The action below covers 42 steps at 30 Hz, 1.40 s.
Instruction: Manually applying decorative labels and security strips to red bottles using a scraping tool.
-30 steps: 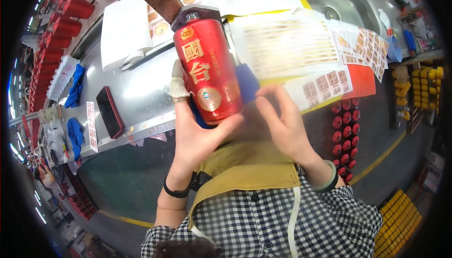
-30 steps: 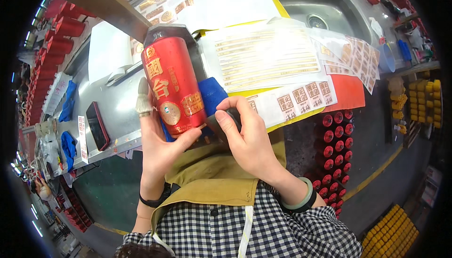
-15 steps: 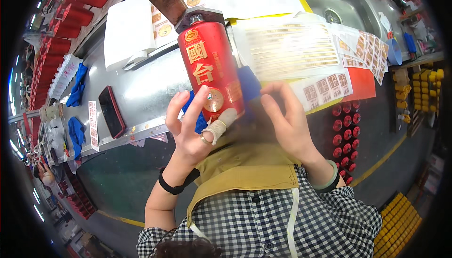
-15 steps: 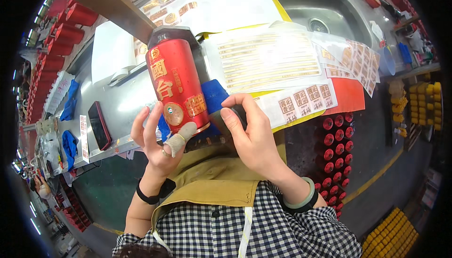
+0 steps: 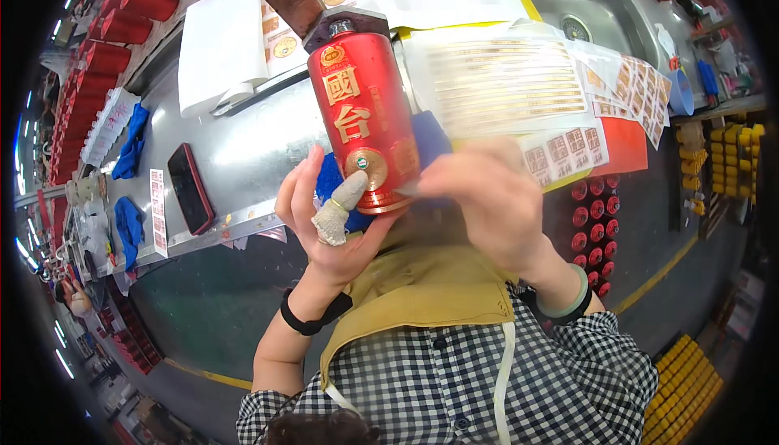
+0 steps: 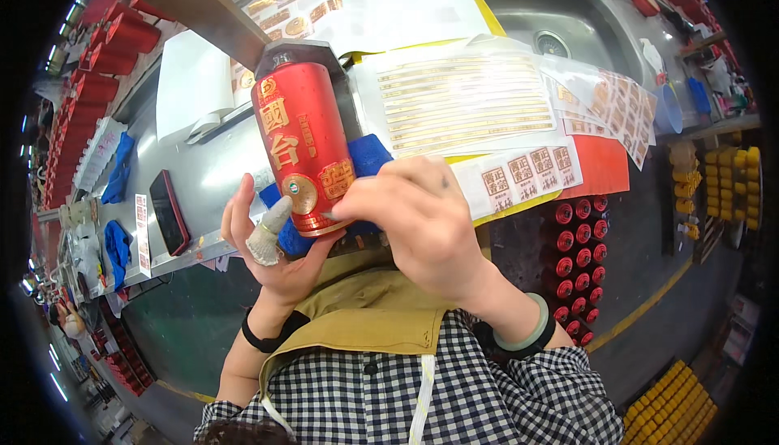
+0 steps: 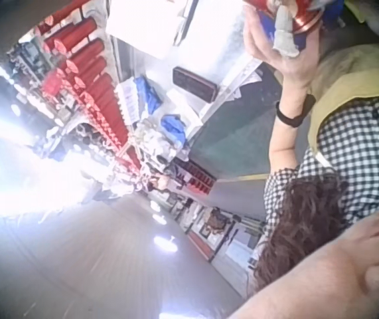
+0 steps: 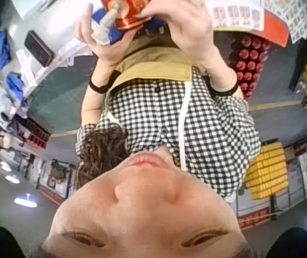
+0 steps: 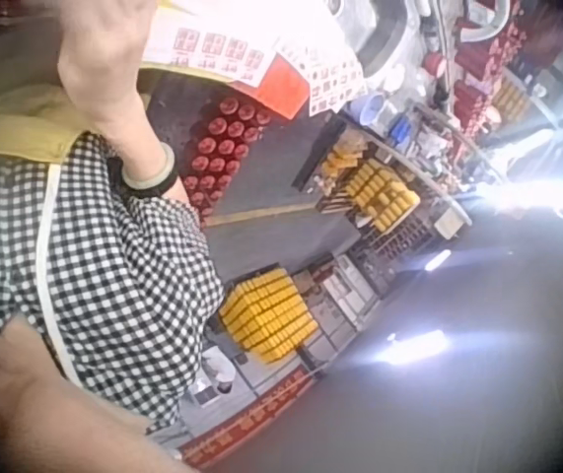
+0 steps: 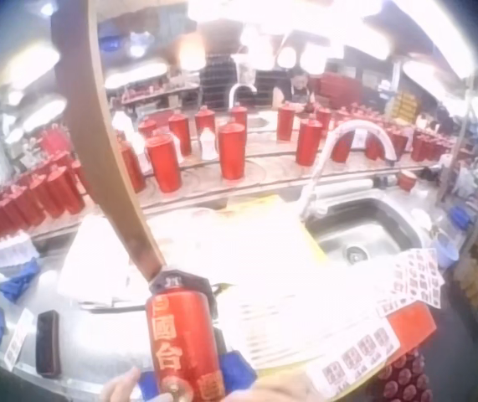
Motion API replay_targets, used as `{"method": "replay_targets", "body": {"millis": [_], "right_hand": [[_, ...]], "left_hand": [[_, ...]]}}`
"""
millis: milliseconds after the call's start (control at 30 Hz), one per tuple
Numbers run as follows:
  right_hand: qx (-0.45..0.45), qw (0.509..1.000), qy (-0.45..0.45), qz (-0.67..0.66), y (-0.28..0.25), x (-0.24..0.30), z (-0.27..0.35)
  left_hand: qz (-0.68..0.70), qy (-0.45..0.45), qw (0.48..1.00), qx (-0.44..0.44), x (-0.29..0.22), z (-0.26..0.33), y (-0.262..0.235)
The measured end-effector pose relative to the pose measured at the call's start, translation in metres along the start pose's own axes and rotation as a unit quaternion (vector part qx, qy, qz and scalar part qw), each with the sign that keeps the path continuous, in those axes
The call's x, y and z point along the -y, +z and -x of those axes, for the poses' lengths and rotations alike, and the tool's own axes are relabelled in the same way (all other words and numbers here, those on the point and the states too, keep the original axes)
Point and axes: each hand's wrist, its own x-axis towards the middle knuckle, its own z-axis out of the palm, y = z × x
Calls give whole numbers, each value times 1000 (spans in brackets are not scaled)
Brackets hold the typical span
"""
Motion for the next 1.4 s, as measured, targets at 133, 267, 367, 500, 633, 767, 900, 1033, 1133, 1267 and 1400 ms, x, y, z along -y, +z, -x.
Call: {"method": "replay_targets", "body": {"millis": [133, 267, 367, 500, 633, 767, 900, 1033, 1133, 1267, 1400], "right_hand": [[44, 991, -102, 78, -5, 0, 12], [38, 993, -99, 50, -11, -2, 15], [2, 997, -73, 18, -14, -6, 16], [-54, 993, 98, -47, -14, -2, 19], [-101, 981, 155, -61, -5, 2, 18], [-72, 963, 237, -111, 3, 10, 23], [-18, 969, 214, -124, 21, 17, 31], [-9, 962, 271, -20, 10, 19, 32], [-47, 969, 241, -8, 5, 10, 31], [-46, 973, 212, -79, 7, 24, 33], [-32, 970, 219, -98, 19, 25, 38]], "left_hand": [[-22, 18, 1000, -12, 4, 0, -2], [-84, 113, 990, -27, 14, 3, 3], [-58, 175, 980, -74, 26, 8, 14], [-86, 189, 978, 3, 15, -7, 9], [6, 165, 986, -37, 17, -3, 9], [-55, 72, 995, -35, 11, 19, 4], [-51, 0, 998, -43, 8, 32, 4], [1, -74, 996, -56, 6, 40, 10], [122, -174, 976, -44, 3, 37, 14], [223, -166, 960, -45, 4, 38, 18], [178, -197, 964, -1, 6, 23, 17]]}}
